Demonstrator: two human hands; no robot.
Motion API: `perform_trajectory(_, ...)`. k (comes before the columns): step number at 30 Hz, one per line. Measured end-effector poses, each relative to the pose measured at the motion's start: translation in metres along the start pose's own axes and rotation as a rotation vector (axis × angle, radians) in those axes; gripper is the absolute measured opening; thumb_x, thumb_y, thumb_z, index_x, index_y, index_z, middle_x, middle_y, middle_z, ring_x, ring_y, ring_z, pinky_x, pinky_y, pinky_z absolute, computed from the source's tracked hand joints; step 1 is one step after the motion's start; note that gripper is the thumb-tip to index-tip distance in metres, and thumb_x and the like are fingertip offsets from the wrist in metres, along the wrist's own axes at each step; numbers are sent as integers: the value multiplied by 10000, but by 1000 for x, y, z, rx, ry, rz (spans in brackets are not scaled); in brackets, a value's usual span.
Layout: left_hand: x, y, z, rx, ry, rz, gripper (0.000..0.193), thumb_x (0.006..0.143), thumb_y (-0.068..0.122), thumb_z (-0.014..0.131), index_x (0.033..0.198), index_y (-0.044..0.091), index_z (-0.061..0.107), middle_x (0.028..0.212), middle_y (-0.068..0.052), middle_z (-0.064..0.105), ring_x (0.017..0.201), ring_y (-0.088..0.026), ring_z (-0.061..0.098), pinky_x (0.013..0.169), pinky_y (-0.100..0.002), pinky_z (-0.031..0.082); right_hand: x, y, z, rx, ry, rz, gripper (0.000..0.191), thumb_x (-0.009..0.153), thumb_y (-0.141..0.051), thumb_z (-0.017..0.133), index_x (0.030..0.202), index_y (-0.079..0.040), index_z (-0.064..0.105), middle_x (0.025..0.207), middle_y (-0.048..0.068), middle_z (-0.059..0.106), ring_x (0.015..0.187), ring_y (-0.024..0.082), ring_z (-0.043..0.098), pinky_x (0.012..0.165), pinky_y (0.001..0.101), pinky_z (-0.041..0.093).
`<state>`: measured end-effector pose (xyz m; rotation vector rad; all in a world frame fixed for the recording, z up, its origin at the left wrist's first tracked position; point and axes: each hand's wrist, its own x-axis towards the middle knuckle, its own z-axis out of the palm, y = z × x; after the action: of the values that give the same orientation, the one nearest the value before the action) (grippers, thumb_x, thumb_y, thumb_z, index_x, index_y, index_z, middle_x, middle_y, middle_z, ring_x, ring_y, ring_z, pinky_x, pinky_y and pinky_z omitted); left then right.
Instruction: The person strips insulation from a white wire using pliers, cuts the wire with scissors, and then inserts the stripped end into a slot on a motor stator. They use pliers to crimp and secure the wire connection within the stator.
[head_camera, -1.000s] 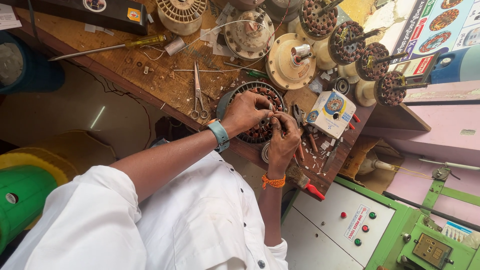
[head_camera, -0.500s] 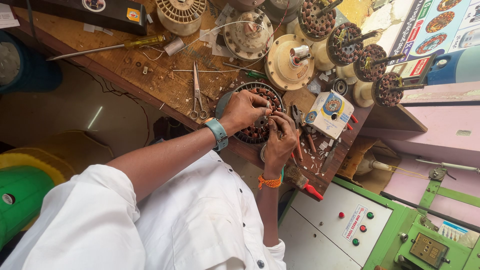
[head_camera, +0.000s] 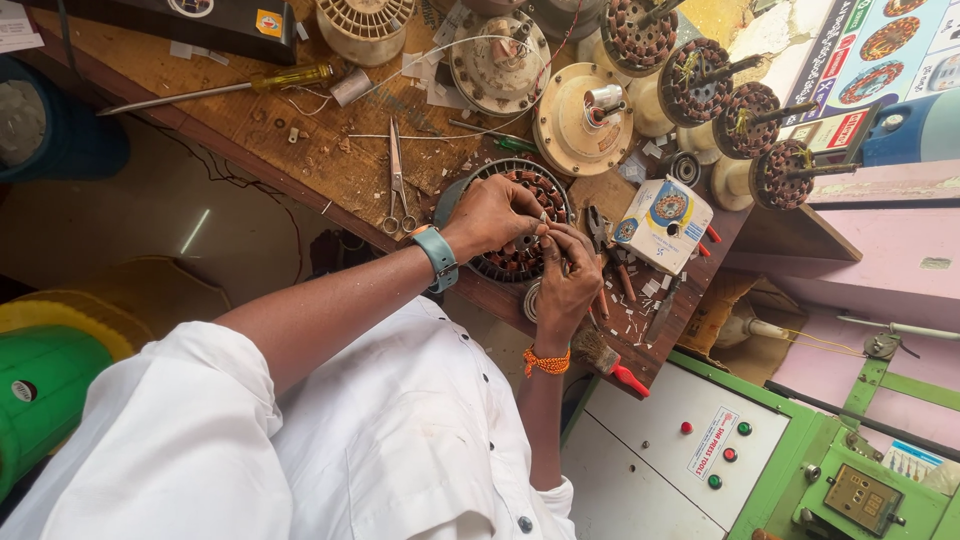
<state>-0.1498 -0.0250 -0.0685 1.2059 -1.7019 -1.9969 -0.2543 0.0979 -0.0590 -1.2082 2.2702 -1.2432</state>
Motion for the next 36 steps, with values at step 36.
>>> perform_trajectory(36, -1, 1, -1, -140, 69, 40, 167, 852, 168, 799, 996, 85, 817, 806, -40, 793, 522, -76, 680, 448, -226, 551, 2, 7, -4, -15, -29, -18, 80, 915, -92, 764, 982, -51, 747, 1108, 58, 761, 1042, 178, 698, 904, 337, 586)
